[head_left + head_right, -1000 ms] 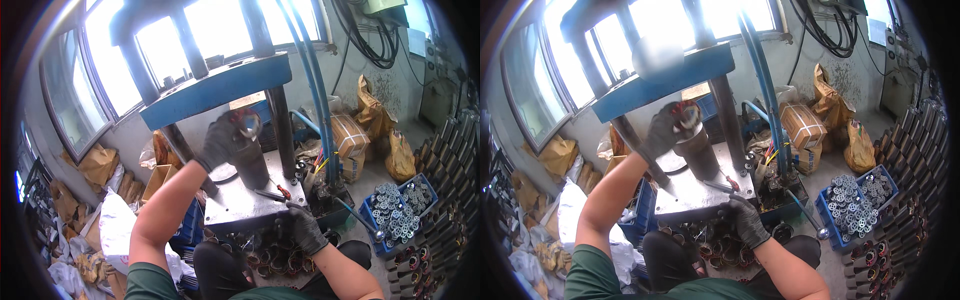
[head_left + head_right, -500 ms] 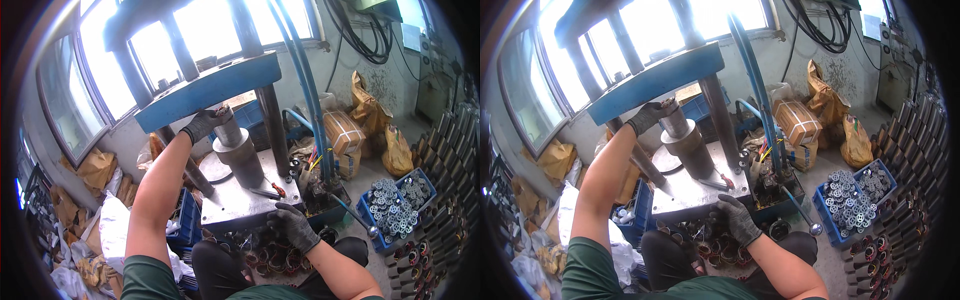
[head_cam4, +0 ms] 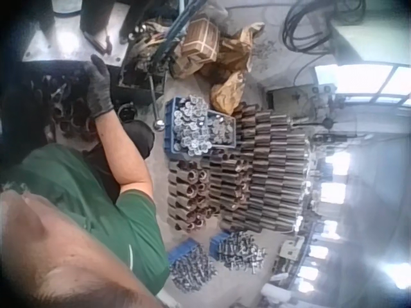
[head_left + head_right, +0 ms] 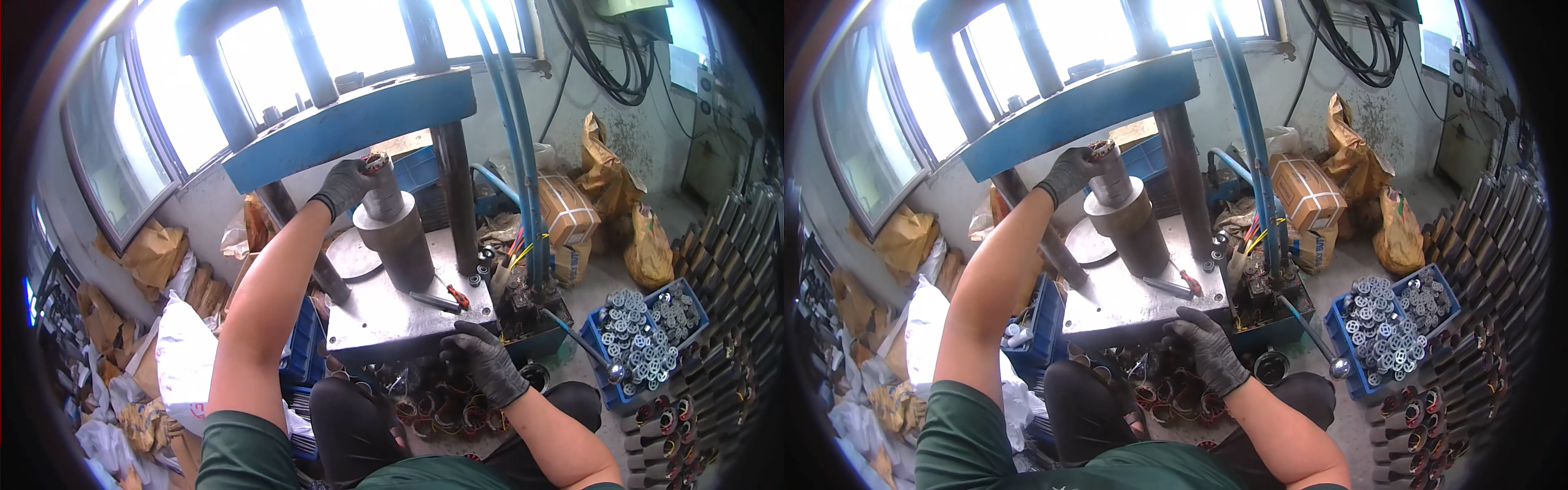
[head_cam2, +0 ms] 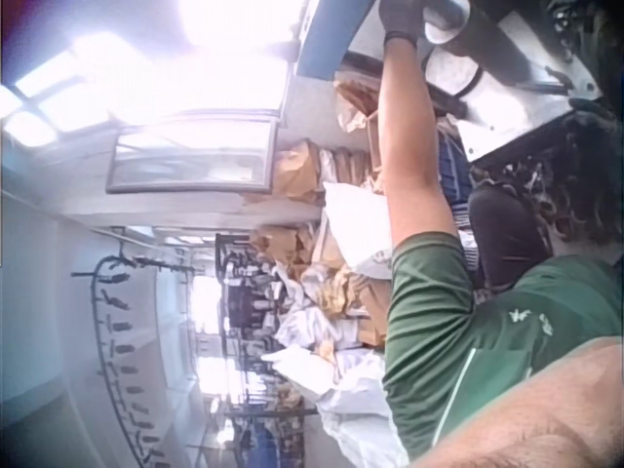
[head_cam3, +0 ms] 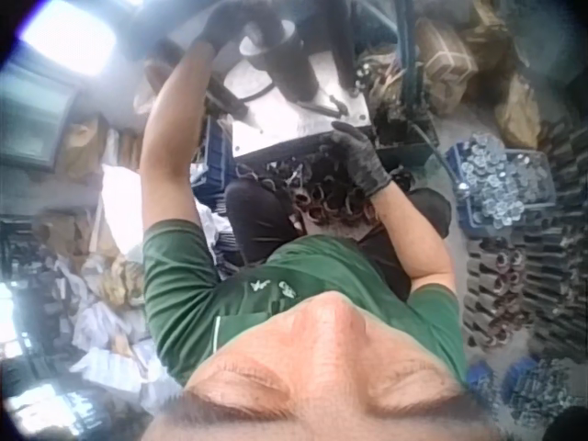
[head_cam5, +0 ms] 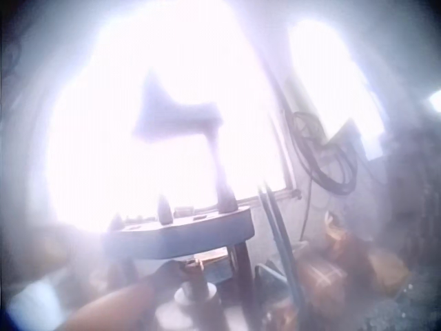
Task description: Using a hydraulic press to assemble motor stators and cylinders.
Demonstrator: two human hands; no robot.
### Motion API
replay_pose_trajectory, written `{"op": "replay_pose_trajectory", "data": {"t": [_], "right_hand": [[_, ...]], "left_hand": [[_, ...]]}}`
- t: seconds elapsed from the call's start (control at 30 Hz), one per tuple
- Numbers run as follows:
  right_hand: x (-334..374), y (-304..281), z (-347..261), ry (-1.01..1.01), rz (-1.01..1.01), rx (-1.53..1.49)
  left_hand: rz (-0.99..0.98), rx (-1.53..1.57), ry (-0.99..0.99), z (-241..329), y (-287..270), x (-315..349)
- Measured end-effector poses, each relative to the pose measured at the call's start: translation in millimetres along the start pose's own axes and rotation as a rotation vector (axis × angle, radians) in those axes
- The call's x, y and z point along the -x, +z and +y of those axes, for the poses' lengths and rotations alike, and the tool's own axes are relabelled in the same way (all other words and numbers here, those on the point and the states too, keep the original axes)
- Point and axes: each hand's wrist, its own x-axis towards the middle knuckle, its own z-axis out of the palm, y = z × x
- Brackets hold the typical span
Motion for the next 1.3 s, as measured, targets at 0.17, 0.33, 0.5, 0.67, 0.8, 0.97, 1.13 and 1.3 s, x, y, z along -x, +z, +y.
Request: {"op": "replay_pose_trajectory", "data": {"t": [0.17, 0.33, 0.5, 0.67, 0.8, 0.97, 1.13, 1.3], "right_hand": [[5.4, -0.9, 0.0, -0.019, -0.021, 0.079], [7.9, -8.7, -1.6, -0.055, -0.036, 0.112], [9.8, -11.1, -1.4, -0.058, -0.067, 0.168], [13.6, -5.5, -3.1, -0.066, -0.075, 0.199], [15.7, -4.7, -5.8, -0.074, -0.065, 0.217], [9.5, -9.2, -1.9, -0.116, -0.074, 0.291], [22.3, -3.1, -16.4, -0.13, -0.068, 0.197], [27.4, -7.3, -26.9, -0.327, -0.004, 0.41]], "left_hand": [[-0.018, 0.06, -0.075, -10.5, -0.8, -11.6], [-0.001, 0.012, -0.146, 8.7, 1.4, -11.1], [0.099, -0.208, -0.164, 3.8, 9.1, -18.1], [0.005, 0.014, -0.054, -19.1, 4.4, -15.8], [-0.102, 0.075, 0.051, -2.6, 1.7, -3.1], [-0.115, 0.188, -0.076, -24.6, -2.2, -11.6], [0.084, 0.402, 0.019, -29.5, 1.6, 33.9], [0.31, 0.895, -0.011, -102.8, 29.1, 106.9]]}}
